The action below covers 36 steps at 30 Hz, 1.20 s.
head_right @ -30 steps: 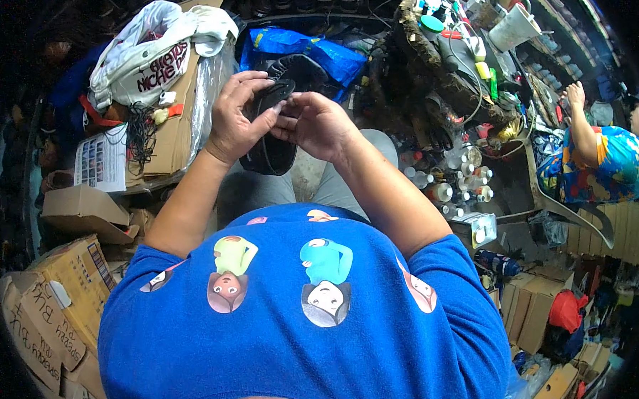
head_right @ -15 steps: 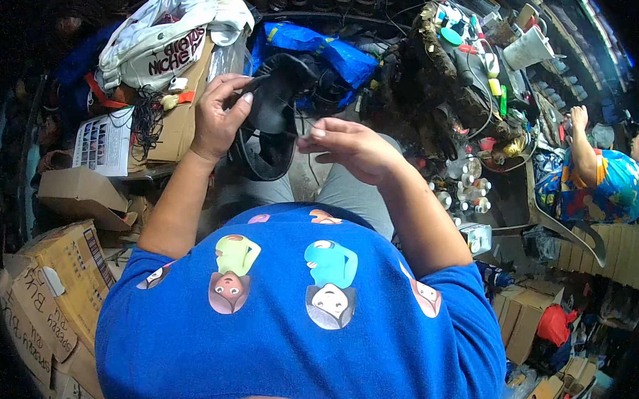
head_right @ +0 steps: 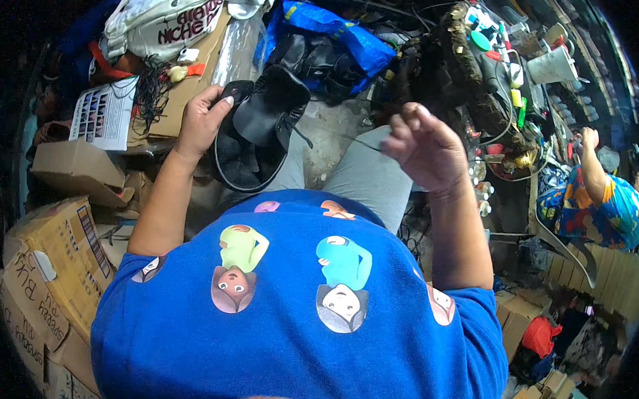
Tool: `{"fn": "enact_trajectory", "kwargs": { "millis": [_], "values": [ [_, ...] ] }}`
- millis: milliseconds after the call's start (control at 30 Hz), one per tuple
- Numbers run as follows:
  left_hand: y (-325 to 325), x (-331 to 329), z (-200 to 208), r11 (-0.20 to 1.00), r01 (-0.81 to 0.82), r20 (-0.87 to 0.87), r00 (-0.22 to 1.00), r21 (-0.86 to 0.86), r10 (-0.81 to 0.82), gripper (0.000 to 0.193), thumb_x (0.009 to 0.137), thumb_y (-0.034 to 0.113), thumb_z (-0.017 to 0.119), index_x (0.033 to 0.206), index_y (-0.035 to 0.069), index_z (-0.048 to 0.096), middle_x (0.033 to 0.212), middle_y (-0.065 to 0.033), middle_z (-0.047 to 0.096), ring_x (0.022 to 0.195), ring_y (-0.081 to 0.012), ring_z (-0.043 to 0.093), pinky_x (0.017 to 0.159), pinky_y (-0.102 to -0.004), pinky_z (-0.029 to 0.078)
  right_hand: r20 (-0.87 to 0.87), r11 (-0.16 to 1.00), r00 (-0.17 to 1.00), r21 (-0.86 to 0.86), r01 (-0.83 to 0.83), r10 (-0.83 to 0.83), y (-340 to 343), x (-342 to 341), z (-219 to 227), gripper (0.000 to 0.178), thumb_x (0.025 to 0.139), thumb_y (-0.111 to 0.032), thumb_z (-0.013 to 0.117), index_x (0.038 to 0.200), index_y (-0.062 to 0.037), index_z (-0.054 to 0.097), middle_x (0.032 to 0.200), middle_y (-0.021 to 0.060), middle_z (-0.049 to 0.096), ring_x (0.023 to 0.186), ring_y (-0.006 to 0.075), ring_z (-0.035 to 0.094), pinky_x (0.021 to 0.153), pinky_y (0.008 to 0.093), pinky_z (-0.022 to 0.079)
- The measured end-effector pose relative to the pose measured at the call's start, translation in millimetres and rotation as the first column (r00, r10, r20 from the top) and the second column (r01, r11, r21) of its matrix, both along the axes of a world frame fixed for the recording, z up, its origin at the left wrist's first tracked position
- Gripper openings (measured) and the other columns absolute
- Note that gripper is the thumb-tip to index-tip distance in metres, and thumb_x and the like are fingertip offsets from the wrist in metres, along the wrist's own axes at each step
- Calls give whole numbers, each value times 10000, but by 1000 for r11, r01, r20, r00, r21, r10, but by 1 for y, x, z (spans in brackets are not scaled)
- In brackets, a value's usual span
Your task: Stitching or repairing the upper part of a black leather boot by hand using a needle and thread.
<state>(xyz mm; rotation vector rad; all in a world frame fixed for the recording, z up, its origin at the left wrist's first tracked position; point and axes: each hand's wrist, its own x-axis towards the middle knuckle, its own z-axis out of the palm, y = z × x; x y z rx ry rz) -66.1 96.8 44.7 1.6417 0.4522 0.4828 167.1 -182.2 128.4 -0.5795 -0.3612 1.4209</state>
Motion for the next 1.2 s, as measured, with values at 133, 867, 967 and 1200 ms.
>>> {"fn": "enact_trajectory", "kwargs": {
  "millis": [133, 867, 967, 1200],
  "values": [
    [8, -12, -25, 1000, -27, -175, 984, 10, 28, 182, 867, 62, 562, 1023, -25, 597, 905, -15, 617, 801, -73, 548, 743, -224, 452, 714, 868, 683, -428, 252, 153, -10, 13, 21, 235, 901, -260, 596, 970, -38, 631, 753, -32, 552, 630, 49, 433, 586, 191, 351],
    [14, -7, -44, 998, -30, -423, 905, 57, 52, 229, 815, 83, 601, 1004, -35, 652, 837, -37, 662, 710, -80, 591, 659, -240, 481, 518, 795, 616, 262, 547, -594, -47, 121, 40, 145, 934, -169, 552, 950, -49, 631, 931, 85, 641, 824, 161, 600, 885, 426, 461],
    [12, 0, -38, 999, -44, -447, 893, 11, 45, 229, 812, 87, 601, 1000, -32, 655, 831, -42, 666, 709, -85, 597, 656, -239, 481, 444, 827, 698, 290, 481, -562, 2, 78, 35, 170, 945, -195, 539, 957, -55, 634, 920, 68, 639, 791, 145, 600, 818, 357, 489],
    [11, 6, -30, 999, 8, -494, 869, 50, 18, 227, 808, 103, 602, 989, -20, 663, 818, -45, 669, 697, -92, 602, 650, -246, 486, 949, 964, 304, -153, 219, 81, 108, -51, -58, 287, 841, -43, 621, 1113, -120, 674, 854, 60, 631, 836, 141, 580, 732, 270, 470]
  ]
}}
